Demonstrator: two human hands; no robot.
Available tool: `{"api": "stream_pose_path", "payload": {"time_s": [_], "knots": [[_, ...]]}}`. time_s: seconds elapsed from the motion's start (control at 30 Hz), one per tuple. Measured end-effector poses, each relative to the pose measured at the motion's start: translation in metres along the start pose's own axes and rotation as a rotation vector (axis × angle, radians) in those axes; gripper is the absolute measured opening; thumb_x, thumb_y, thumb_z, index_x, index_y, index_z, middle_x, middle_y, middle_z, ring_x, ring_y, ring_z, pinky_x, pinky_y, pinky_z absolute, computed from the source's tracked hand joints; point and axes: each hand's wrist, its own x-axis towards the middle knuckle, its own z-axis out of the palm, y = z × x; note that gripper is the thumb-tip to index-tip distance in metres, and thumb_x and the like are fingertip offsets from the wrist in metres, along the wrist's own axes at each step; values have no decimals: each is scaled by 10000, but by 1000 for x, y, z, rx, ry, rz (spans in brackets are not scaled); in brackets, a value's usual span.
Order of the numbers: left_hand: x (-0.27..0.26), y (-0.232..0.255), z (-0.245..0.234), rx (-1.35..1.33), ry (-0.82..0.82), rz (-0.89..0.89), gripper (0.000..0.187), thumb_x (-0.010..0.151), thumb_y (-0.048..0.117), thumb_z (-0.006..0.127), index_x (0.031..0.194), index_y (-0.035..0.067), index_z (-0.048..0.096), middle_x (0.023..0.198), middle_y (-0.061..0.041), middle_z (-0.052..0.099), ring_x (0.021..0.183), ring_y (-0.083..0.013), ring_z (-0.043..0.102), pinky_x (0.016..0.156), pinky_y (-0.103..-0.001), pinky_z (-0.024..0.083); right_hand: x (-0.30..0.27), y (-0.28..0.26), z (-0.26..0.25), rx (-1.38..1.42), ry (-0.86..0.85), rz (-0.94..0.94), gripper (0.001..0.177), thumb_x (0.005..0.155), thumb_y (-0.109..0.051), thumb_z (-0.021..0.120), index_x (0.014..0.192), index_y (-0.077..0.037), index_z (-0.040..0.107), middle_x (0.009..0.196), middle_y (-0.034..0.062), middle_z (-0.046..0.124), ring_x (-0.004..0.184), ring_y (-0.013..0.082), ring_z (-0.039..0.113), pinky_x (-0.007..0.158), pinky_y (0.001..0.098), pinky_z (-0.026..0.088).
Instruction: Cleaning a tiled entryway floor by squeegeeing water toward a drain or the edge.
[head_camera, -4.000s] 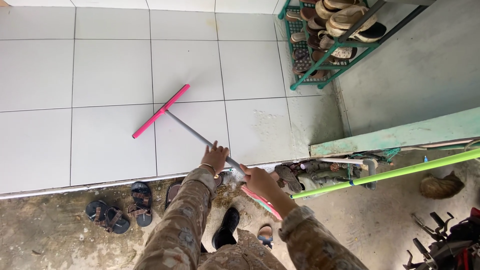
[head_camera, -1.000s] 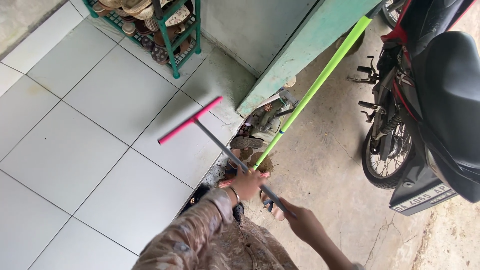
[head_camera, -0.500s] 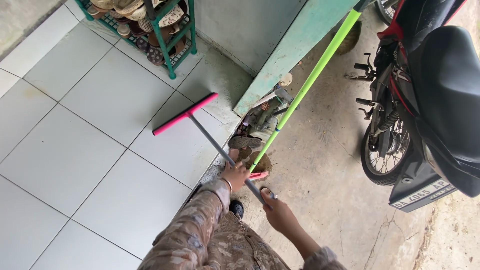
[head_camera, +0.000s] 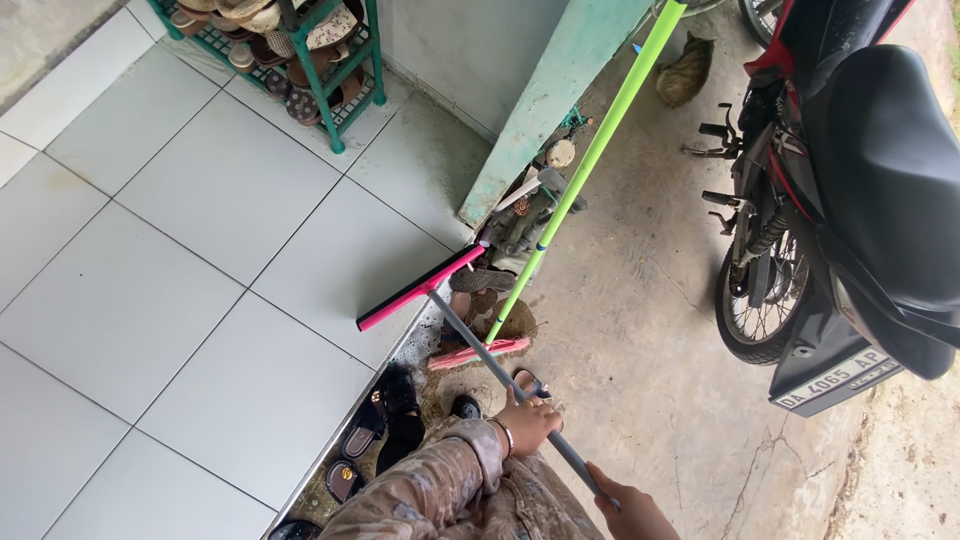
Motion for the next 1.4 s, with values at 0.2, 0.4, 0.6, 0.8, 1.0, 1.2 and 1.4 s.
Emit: {"api": "stream_pose_path", "payload": {"time_s": [0.2, 0.4, 0.6, 0.8, 1.0, 1.2, 1.4], "knots": [[-7, -12, -19, 175, 99, -34, 392, 1019, 167, 451, 1406, 107, 451, 1417, -157, 531, 1384, -392, 456, 1076, -888, 163, -60, -110, -78, -63, -68, 60, 503, 1006, -310, 590, 1480, -455, 502, 847, 153, 749, 736, 215, 708, 787, 351, 564], [-43, -70, -37, 168, 153, -224, 399, 1079, 143, 349, 1468, 99, 424, 1376, -157, 591, 1280, -352, 589, 1121, -842, 234, -22, -169, -73, -135, -24, -188, 537, 992, -260, 589, 1499, -411, 500, 765, 141, 705, 598, 193, 596, 659, 382, 505], [-44, -104, -5, -4, 204, -330, 508, 976, 116, 428, 1481, 90, 370, 1539, -143, 425, 1451, -382, 369, 1133, -794, 200, 2, -180, -54, -180, -63, -344, 527, 998, -237, 563, 1501, -369, 478, 792, 84, 722, 618, 215, 653, 662, 401, 514], [-22, -35, 8, -158, 158, -298, 522, 990, 60, 361, 1507, 122, 329, 1643, -147, 260, 1540, -366, 171, 1167, -801, 14, -22, -121, -70, -300, -55, -271, 561, 997, -235, 572, 1512, -427, 460, 773, 179, 699, 643, 273, 660, 697, 415, 522], [11, 47, 12, -242, 81, -200, 459, 887, 26, 480, 1338, 92, 431, 1399, -201, 484, 1491, -406, 298, 1153, -839, 20, -36, -28, -106, -379, -31, -155, 542, 981, -314, 602, 1472, -499, 465, 891, 170, 754, 802, 300, 735, 791, 428, 562], [62, 62, 55, -241, 359, -18, 265, 1046, 195, 418, 1280, 75, 448, 1337, -221, 498, 1361, -462, 422, 1015, -899, 225, -59, -11, -130, -482, 9, -87, 540, 971, -311, 595, 1454, -515, 466, 966, 141, 776, 894, 309, 770, 841, 441, 575], [59, 76, 41, 13, 454, -15, 275, 1090, 184, 384, 1328, 62, 446, 1263, -239, 539, 1255, -441, 535, 988, -880, 313, -79, -24, -150, -458, 26, -108, 519, 954, -333, 614, 1420, -539, 516, 966, 136, 780, 905, 296, 774, 843, 438, 573]]}}
